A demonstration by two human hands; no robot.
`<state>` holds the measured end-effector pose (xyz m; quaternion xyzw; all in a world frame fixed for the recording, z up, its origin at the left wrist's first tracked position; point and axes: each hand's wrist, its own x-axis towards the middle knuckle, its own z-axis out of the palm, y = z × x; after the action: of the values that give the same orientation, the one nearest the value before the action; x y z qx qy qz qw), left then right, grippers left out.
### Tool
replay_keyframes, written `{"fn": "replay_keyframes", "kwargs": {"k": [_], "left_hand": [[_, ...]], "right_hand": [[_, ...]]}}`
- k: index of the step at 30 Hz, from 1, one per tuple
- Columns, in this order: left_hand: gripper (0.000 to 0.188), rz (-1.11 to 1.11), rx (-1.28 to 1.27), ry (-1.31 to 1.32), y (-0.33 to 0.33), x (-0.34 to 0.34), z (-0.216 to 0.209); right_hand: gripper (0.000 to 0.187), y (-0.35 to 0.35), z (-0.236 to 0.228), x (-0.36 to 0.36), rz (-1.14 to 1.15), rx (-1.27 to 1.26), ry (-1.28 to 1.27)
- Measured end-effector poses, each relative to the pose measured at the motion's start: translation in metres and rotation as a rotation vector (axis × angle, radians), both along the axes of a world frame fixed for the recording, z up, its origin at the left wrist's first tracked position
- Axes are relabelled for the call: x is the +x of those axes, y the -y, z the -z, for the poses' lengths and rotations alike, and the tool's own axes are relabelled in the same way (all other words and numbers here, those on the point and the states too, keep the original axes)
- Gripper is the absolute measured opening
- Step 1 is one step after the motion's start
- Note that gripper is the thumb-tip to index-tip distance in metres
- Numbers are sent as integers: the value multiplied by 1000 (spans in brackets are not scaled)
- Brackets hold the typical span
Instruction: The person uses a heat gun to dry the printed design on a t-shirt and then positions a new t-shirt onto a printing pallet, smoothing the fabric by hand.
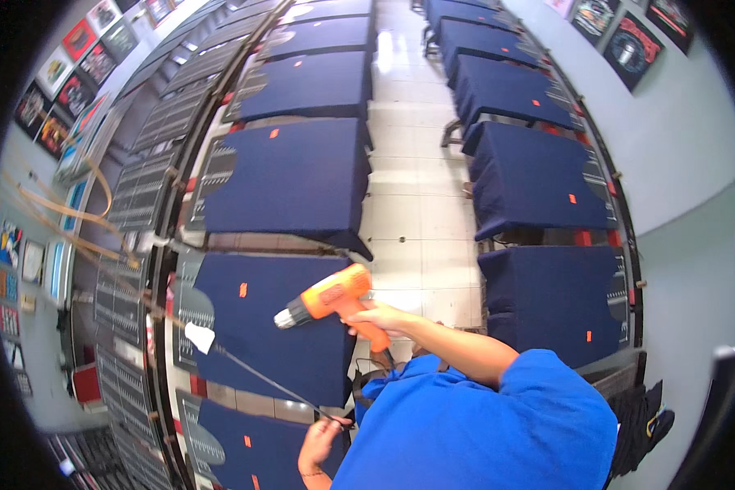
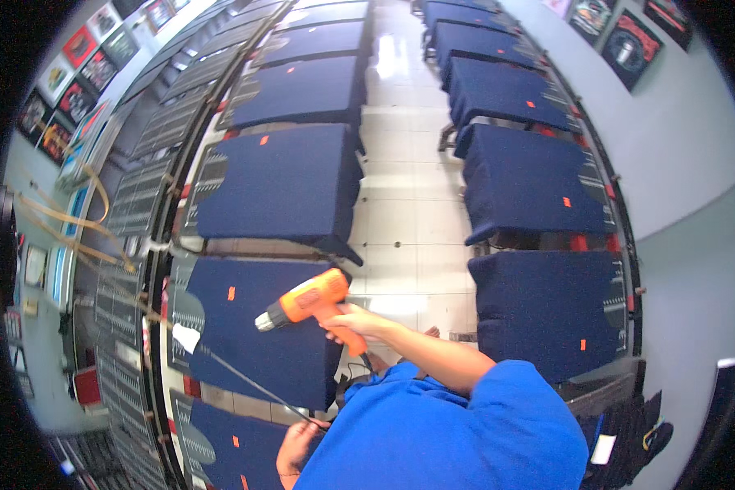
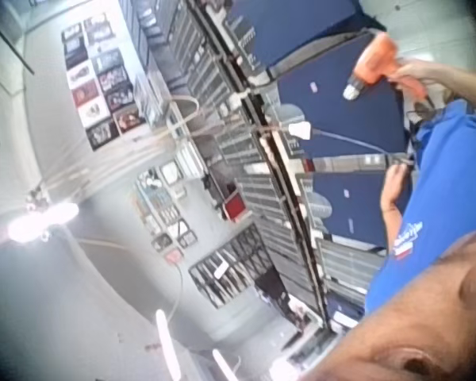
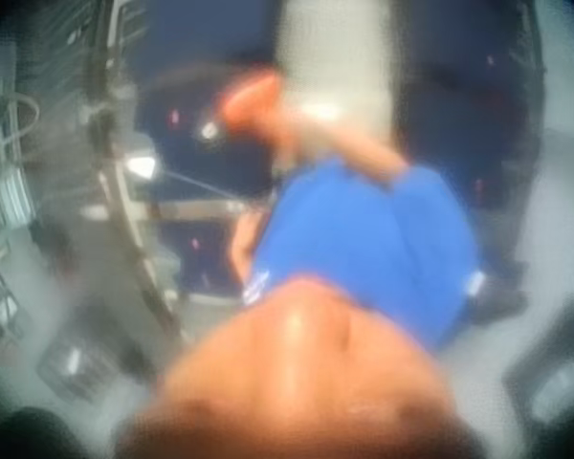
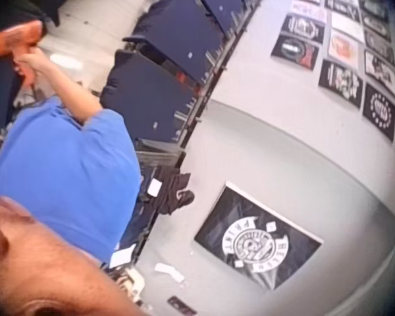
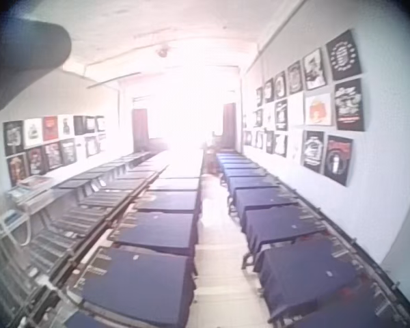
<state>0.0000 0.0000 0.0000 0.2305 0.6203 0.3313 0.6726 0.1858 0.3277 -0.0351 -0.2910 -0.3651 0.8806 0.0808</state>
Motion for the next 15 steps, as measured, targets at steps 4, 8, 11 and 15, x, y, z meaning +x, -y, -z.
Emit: {"fn": "replay_keyframes", "kwargs": {"k": [4, 8, 11, 15], "left_hand": [[22, 84, 35, -50, -55, 22, -4], [26, 400, 301, -234, -158, 53, 12], [30, 655, 305, -374, -220, 66, 22], [35, 509, 218, -290, -277, 117, 30]], "right_hand": [[40, 14, -20, 116, 337, -269, -151], [49, 14, -52, 229, 702, -80, -208], [45, 25, -89, 293, 935, 31, -91], [43, 82, -114, 374, 1147, 184, 243]]}}
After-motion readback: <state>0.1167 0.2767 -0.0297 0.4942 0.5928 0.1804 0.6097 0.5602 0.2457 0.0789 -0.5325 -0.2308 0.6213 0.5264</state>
